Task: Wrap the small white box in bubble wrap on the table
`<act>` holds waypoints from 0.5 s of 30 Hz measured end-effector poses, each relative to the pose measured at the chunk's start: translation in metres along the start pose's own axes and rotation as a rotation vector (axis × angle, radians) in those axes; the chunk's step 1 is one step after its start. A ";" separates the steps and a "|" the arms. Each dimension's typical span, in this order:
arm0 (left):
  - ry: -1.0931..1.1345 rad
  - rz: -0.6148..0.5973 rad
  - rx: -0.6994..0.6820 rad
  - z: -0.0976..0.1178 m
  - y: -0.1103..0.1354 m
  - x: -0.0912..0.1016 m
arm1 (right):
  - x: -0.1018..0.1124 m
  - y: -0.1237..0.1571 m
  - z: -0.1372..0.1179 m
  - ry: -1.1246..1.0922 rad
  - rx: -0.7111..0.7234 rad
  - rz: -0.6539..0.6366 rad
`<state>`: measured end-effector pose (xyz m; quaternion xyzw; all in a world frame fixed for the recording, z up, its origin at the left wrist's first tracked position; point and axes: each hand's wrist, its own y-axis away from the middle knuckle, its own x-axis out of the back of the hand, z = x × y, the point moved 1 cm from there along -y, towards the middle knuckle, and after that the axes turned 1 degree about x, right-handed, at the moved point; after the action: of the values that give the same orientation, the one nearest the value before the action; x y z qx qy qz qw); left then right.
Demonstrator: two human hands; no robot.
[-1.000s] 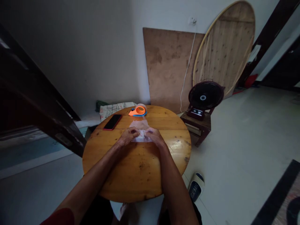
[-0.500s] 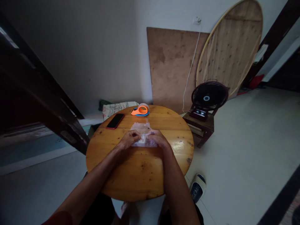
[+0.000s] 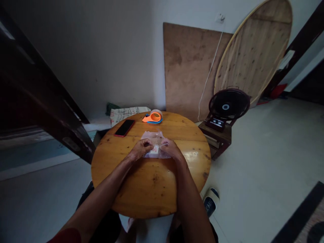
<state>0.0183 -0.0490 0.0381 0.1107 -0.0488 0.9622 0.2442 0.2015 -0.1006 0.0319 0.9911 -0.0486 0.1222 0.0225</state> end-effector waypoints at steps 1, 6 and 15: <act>0.002 0.003 -0.004 0.000 0.000 0.000 | 0.000 -0.001 -0.001 0.011 0.037 0.027; 0.040 0.002 -0.023 -0.002 -0.002 -0.002 | -0.002 -0.005 -0.006 0.084 0.321 0.085; 0.044 -0.008 -0.040 -0.007 -0.004 -0.003 | -0.013 -0.006 -0.009 0.175 0.445 -0.102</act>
<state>0.0216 -0.0464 0.0303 0.0849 -0.0625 0.9622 0.2512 0.1874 -0.0932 0.0368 0.9584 0.0318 0.2142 -0.1861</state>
